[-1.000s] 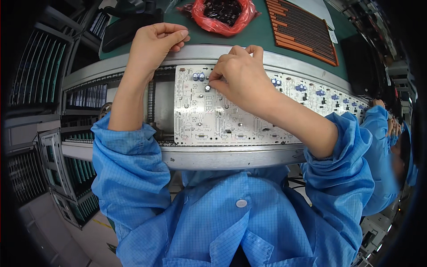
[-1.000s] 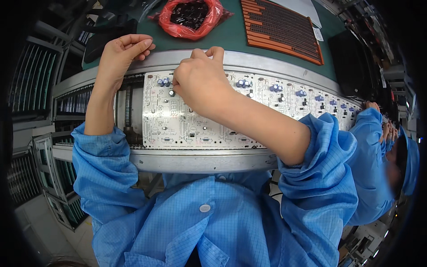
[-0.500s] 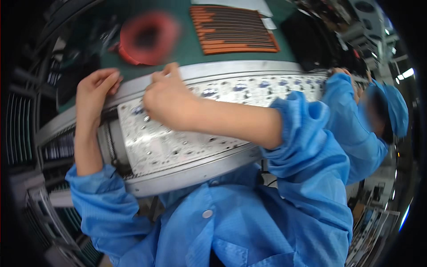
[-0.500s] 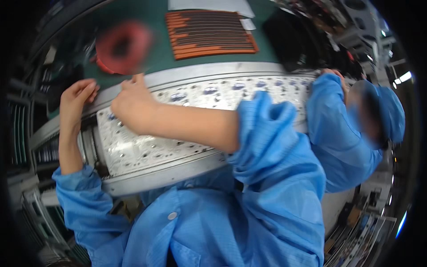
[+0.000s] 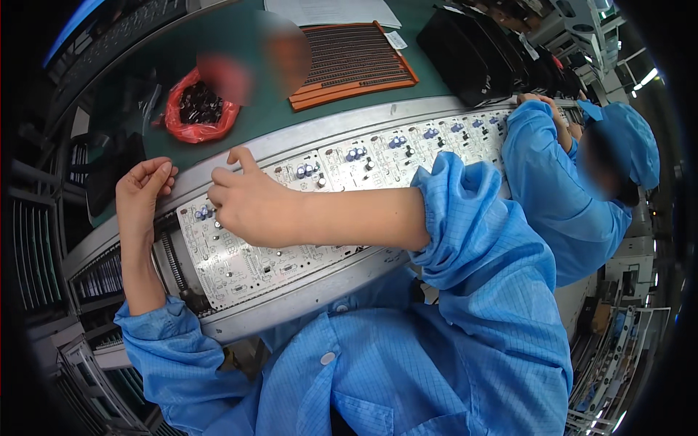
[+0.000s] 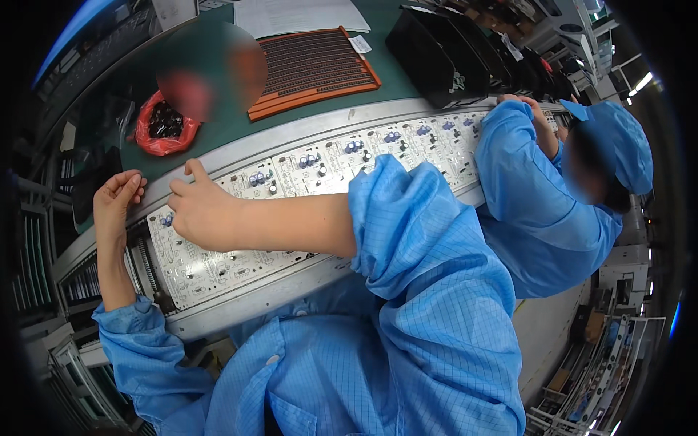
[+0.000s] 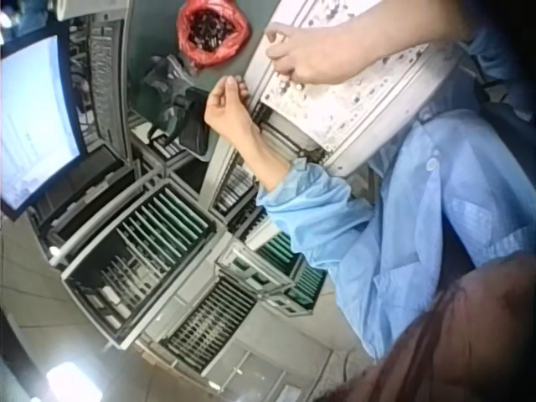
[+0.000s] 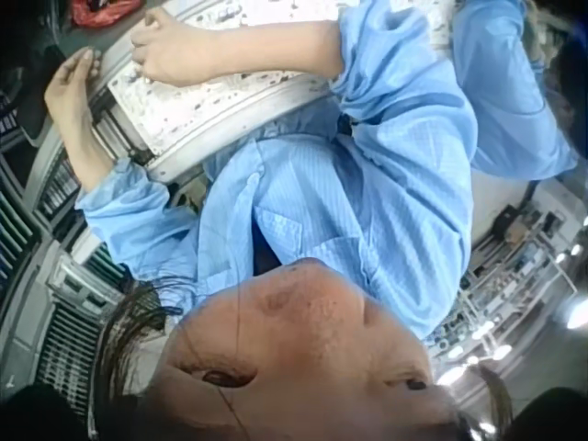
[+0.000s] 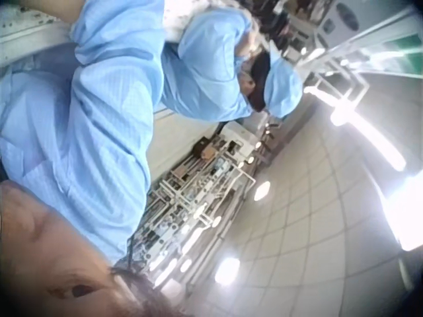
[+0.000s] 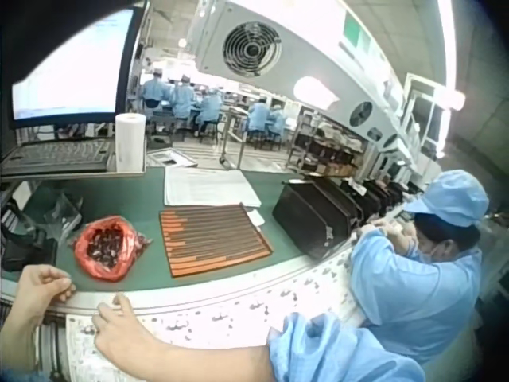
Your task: Assembling electronic components onto a printed circuit board on a factory assembly line.
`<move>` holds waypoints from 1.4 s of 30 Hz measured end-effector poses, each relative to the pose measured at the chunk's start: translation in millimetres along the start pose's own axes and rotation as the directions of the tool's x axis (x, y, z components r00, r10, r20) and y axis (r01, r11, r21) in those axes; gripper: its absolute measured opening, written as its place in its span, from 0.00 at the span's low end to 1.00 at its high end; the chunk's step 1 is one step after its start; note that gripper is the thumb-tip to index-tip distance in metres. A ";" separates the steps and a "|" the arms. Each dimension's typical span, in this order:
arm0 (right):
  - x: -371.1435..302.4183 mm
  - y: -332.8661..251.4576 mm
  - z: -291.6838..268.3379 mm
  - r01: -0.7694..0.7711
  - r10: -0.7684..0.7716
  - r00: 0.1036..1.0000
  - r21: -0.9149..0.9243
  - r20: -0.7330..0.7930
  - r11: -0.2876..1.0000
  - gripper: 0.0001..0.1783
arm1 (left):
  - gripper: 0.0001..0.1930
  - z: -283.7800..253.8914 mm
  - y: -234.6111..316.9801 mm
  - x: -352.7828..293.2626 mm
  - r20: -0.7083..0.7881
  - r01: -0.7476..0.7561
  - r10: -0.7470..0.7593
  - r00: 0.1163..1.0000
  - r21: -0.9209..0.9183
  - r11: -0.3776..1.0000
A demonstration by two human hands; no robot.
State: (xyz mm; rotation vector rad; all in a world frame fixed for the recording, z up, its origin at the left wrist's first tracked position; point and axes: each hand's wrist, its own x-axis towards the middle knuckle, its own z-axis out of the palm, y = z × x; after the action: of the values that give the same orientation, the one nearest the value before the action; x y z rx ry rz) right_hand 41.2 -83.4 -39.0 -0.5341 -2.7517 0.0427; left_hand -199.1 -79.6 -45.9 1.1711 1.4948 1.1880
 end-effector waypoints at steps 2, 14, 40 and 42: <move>-4.3 -0.1 -15.5 0.065 -0.065 0.998 -0.005 -0.007 0.998 0.05 | 0.11 -3.2 -4.6 0.0 -0.007 0.010 -0.010 1.000 -0.002 1.000; -246.9 351.5 -233.6 -0.844 0.864 0.414 -0.477 -0.288 0.245 0.20 | 0.10 -2.1 12.6 -8.3 -0.065 -0.006 0.009 0.998 0.041 0.999; -306.0 400.4 -156.4 -0.970 0.970 0.236 -0.074 -0.049 0.232 0.22 | 0.10 -5.8 3.6 -6.5 -0.073 0.028 -0.018 0.997 0.133 0.991; -302.9 395.6 -158.6 -0.957 0.968 0.248 -0.161 -0.032 0.240 0.21 | 0.10 -4.7 3.5 -6.7 -0.067 0.033 -0.025 0.997 0.131 0.991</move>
State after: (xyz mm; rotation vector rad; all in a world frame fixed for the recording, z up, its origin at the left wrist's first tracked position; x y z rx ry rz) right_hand 499.9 167.1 -22.8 -2.2569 -1.9620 0.1511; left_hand -202.0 -86.6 -41.1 1.2039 1.6554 1.1310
